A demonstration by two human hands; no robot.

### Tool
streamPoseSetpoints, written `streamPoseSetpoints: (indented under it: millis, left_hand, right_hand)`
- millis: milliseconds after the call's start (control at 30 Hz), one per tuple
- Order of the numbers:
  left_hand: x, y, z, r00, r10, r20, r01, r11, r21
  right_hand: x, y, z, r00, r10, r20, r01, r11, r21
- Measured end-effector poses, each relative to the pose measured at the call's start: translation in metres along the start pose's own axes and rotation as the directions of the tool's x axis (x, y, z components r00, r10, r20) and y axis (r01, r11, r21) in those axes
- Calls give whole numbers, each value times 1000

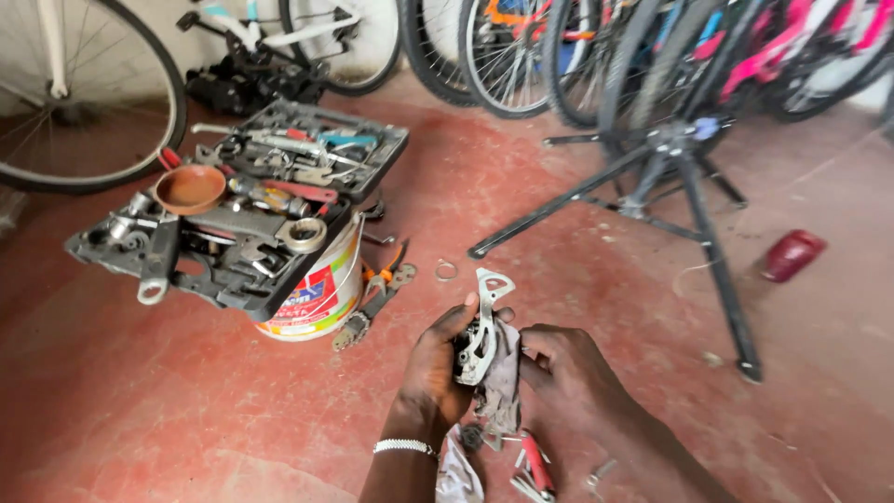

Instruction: Cleaning grease and dirt from a bicycle derailleur using a rag and a small tool.

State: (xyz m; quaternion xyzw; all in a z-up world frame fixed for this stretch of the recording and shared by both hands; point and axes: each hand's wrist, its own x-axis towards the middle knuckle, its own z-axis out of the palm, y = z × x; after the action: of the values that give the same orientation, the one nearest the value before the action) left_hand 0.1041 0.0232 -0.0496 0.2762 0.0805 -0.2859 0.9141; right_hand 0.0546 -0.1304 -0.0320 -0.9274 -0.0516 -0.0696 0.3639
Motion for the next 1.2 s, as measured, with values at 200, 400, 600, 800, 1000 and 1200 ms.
streamPoseSetpoints:
  millis: [200,400,600,800,1000,1200]
  left_hand:
    - [-133,-19,100,995,99,0,-99,995,19]
    - [-271,-35,173,980,133,-151,-129,991,33]
    - [-328,-45,177,937,214,-275,-213,976,32]
    - [-302,-46,163,967,196,-161,-178,977,121]
    - [-244,-40,143,952,138,-273,-120,989,82]
    - [-198,-46,115,935,178,-307,-173,984,41]
  right_hand:
    - [-101,-113,-95,967,31,-254,34,969,245]
    - [-206,-229,-146,879,256,-401,-171,957,236]
    - [-256,-256,-132,912,241,-331,-209,969,128]
    - [-243,-258,-128,786,609,-105,-541,761,358]
    - [-201,-204,-98,850,495,-180,-430,850,305]
    - [-171,-168,-55,915,236,-328,-278,956,-88]
